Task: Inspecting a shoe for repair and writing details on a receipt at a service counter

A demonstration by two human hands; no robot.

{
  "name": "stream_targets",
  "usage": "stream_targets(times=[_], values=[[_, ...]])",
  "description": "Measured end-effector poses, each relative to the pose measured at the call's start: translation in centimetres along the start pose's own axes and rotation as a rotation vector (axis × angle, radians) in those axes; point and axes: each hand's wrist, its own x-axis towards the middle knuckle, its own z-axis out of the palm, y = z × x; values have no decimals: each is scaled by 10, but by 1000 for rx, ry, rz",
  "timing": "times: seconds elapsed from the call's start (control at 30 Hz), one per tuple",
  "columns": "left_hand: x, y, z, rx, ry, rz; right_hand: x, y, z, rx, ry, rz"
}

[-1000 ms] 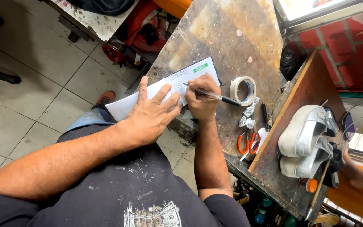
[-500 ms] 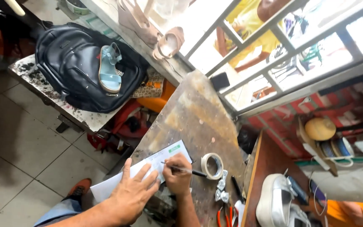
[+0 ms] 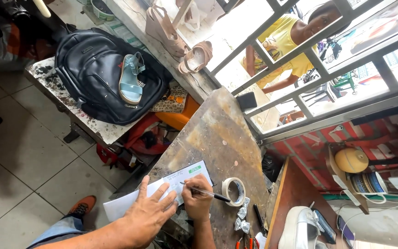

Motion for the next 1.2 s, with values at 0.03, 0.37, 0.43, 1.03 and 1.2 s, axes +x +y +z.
stream_targets(times=[0.03,0.37,0.43,1.03,1.2], values=[[0,0,1,7,7,-3,0,-1,0,-4,1,-1],[-7,2,-4,36,7,-11,-1,1,0,-18,10,6],[3,0,11,58,88,-15,0,1,0,-9,17,7],[8,-4,40,61,447,-11,-2,14,-5,92,8,30],[9,-3,50,49,559,17,-2,11,-5,47,0,30]])
